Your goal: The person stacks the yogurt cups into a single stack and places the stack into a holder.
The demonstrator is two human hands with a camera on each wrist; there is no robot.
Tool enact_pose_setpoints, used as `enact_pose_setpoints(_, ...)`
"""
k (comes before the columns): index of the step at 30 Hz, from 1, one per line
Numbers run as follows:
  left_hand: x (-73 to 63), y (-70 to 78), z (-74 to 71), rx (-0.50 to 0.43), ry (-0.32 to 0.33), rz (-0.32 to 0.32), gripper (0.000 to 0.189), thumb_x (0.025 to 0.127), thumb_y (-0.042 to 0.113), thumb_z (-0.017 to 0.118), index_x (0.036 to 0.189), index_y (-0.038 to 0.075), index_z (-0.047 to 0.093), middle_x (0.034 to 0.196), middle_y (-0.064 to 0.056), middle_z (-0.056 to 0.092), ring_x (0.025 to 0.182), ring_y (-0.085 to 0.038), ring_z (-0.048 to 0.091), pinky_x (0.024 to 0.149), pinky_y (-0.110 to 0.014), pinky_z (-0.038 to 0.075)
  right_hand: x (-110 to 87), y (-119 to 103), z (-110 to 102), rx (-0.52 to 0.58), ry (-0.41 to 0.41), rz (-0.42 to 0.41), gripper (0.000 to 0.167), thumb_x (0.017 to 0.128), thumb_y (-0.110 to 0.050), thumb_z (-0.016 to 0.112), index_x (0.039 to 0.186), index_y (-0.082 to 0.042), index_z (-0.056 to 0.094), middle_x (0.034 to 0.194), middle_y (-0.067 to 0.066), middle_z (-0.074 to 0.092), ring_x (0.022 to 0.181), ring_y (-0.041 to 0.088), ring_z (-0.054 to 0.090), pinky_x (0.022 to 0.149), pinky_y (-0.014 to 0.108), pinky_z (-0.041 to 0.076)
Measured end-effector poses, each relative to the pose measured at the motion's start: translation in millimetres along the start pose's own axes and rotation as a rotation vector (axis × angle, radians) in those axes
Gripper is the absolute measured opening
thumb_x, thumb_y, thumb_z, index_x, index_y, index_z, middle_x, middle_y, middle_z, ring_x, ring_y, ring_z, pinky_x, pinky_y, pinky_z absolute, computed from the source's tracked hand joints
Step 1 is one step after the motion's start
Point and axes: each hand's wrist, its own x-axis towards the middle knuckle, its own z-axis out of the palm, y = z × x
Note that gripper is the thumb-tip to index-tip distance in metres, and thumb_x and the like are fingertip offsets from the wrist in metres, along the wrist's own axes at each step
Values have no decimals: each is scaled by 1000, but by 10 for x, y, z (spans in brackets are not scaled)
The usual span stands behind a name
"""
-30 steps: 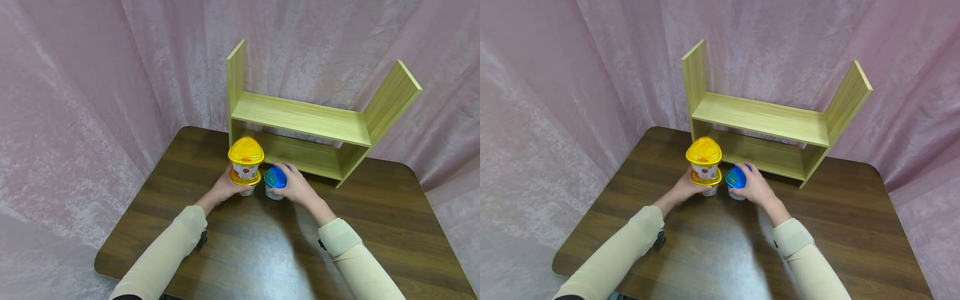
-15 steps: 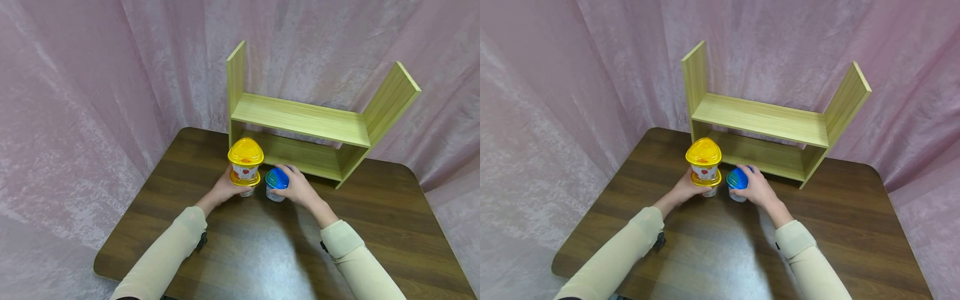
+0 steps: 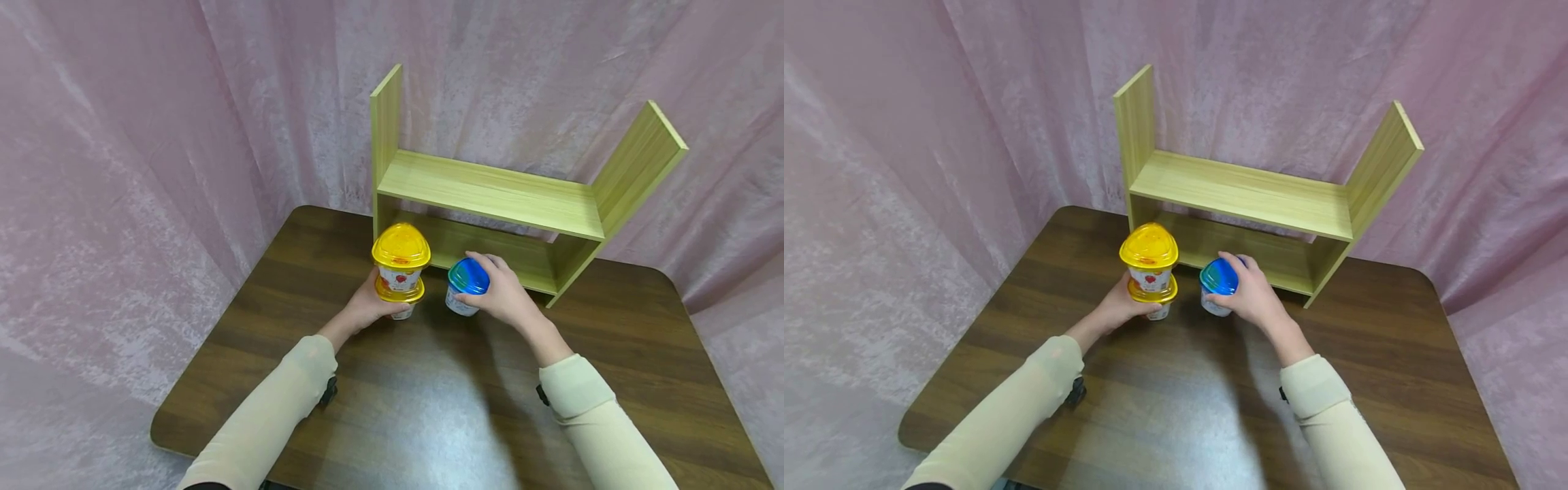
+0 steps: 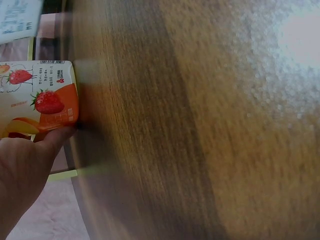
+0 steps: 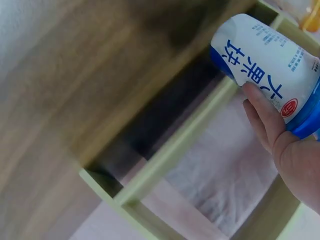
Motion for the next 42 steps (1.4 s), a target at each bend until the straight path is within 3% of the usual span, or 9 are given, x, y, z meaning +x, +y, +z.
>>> enact_pose_setpoints(16,-23,85,-16,10,-3,-28,86,80,23,89,146,18,34,134,-6,56,120,-25,58,107,-47,45,20,-226,-505,-48,72,-35,90,82,-47,83,155,-20,38,149,24,40,123,49,49,94,65,49)
enact_pose_setpoints(24,-6,14,-2,-4,3,-28,83,80,26,89,144,26,36,131,1,57,118,-21,59,106,-46,46,44,-451,-674,-59,97,-80,89,81,-46,84,154,-19,41,146,22,44,124,45,49,93,63,50)
enact_pose_setpoints(42,-7,27,-9,-30,-12,-10,85,81,19,88,146,24,34,133,-3,56,119,-23,58,106,-47,46,179,-901,-999,-25,154,-107,90,80,-52,82,154,-22,41,147,17,47,125,41,49,96,62,48)
